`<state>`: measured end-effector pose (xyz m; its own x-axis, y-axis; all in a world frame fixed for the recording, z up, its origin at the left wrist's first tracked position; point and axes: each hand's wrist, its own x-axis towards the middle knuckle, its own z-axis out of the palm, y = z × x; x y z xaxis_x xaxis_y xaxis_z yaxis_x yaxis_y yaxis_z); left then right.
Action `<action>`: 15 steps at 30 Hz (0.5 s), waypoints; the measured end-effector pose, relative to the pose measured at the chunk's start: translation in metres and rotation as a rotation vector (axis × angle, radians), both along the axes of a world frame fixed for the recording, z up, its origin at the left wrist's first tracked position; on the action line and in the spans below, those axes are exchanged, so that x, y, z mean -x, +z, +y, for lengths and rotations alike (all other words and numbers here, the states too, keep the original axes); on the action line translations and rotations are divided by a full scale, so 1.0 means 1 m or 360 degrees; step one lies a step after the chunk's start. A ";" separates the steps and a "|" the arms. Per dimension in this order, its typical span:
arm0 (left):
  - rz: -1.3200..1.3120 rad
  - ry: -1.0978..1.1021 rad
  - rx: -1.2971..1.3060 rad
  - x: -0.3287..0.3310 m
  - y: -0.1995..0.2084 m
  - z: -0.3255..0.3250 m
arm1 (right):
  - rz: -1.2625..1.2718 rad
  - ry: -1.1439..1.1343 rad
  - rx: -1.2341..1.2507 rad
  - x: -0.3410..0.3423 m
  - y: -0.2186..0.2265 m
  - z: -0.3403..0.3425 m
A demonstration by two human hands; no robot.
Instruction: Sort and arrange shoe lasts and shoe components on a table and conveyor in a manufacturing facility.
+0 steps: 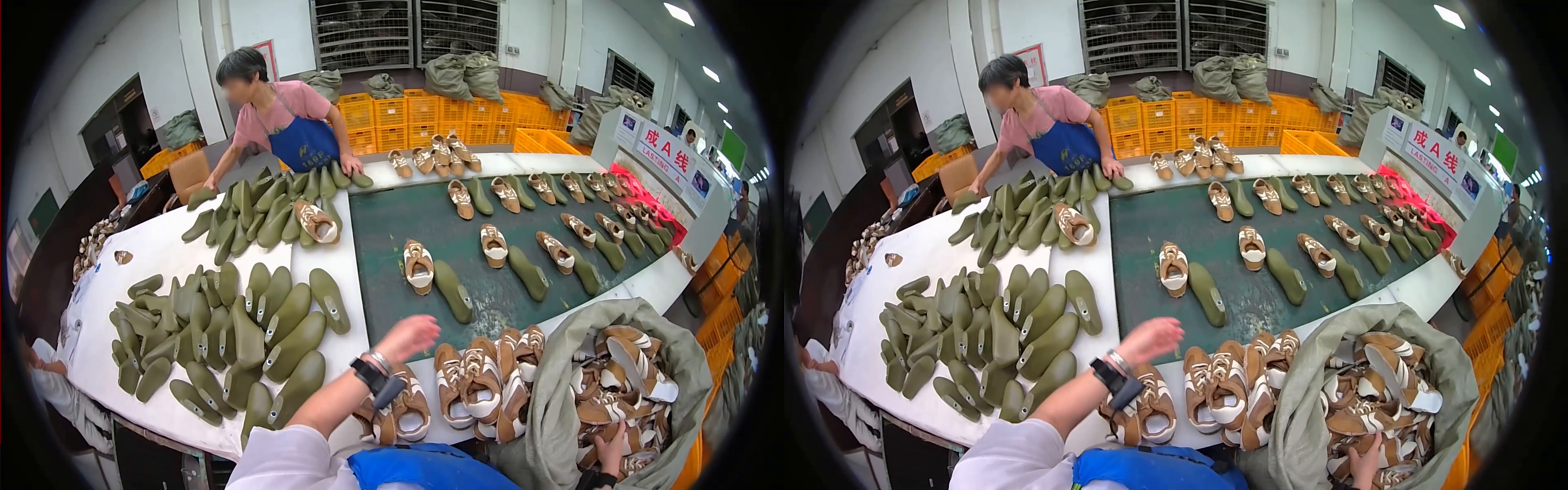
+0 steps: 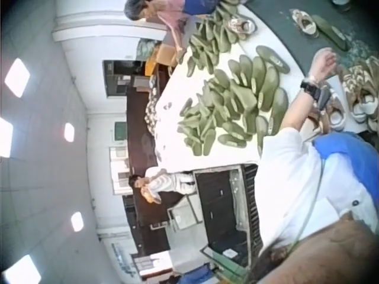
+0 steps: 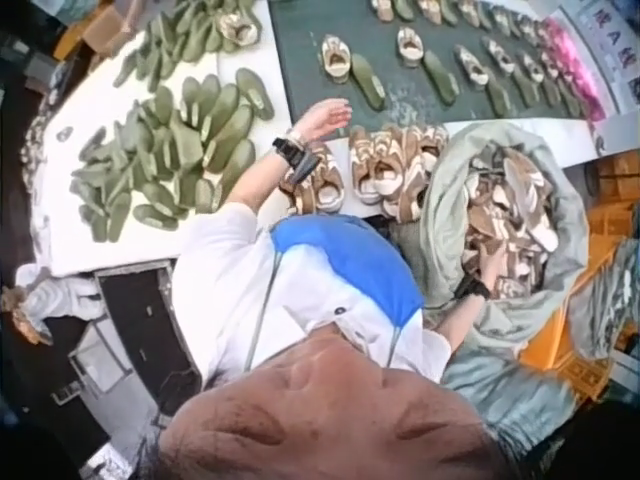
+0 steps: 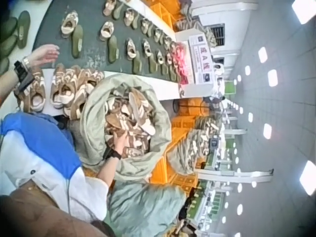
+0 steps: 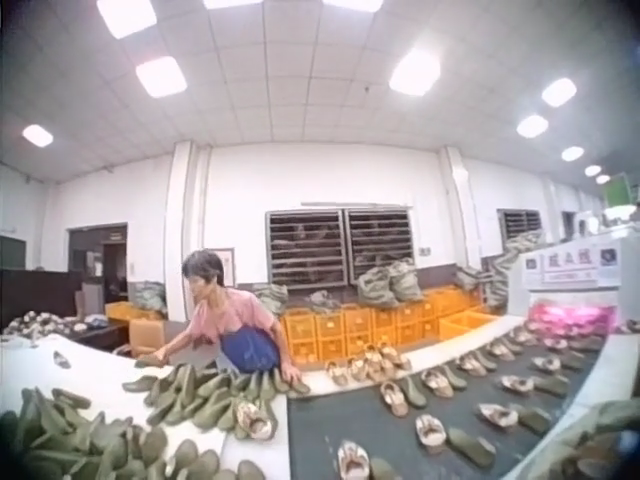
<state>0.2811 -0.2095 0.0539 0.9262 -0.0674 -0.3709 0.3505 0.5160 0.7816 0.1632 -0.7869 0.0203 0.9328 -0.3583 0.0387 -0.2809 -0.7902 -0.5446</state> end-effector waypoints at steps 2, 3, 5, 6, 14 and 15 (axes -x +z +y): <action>-0.0128 -0.0472 -0.0158 0.020 0.014 -0.045 | -0.0124 -0.0035 -0.0003 -0.002 -0.010 0.002; -0.0209 -0.0731 -0.0222 0.027 0.021 -0.062 | -0.0249 -0.0078 -0.0007 -0.002 -0.012 0.005; -0.0319 -0.1085 -0.0051 0.041 0.038 -0.089 | -0.0228 -0.0070 0.0025 0.003 -0.019 -0.009; -0.0470 -0.1194 -0.0148 0.045 0.041 -0.099 | -0.0383 -0.0063 0.0090 0.004 -0.025 -0.010; -0.0609 -0.1486 -0.0552 0.073 0.070 -0.139 | -0.0408 -0.0534 -0.0471 -0.022 -0.016 -0.016; -0.0580 -0.1518 -0.0567 0.074 0.068 -0.144 | -0.0209 -0.0480 -0.0242 -0.021 -0.024 -0.013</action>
<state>0.2075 -0.3535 0.1224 0.6074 -0.7620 -0.2245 0.2032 -0.1241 0.9712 0.1845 -0.7999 -0.0037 0.7750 -0.6274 0.0760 -0.4091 -0.5897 -0.6964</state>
